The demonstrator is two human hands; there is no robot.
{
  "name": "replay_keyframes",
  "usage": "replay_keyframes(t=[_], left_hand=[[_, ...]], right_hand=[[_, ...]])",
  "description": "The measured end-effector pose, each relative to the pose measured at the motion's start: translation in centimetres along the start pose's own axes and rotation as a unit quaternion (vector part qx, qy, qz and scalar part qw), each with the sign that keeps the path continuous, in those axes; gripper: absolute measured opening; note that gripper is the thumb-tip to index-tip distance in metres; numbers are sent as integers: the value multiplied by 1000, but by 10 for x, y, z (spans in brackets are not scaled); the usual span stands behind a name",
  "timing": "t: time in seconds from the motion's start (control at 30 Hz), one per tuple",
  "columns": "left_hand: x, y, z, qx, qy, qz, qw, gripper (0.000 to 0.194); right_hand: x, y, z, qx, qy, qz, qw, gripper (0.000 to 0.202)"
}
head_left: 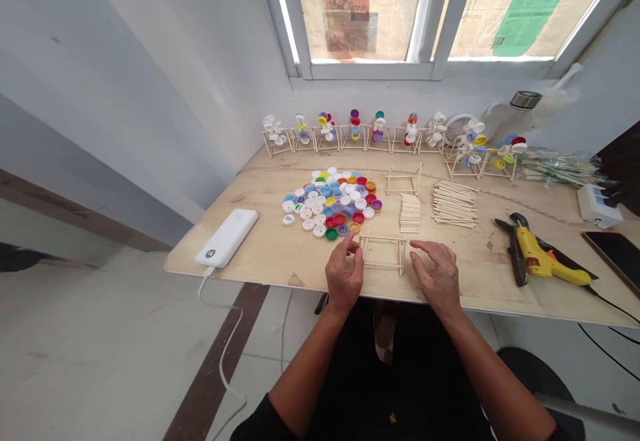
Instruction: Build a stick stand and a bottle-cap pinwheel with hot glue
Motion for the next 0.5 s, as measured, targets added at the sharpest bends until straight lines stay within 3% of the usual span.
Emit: replay_keyframes(t=[0.5], left_hand=[[2, -10, -19, 20, 6, -66, 998, 33]], right_hand=[[-17, -11, 6, 25, 56, 101, 993, 18]])
Point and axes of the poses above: each hand's wrist, its own y-axis towards the middle knuckle, its own z-axis out of the palm, x = y × z, the point moved 5 cm from there along y, towards the middle knuckle, and after that the axes turned 7 degrees about -z, right-handed, at the moved point
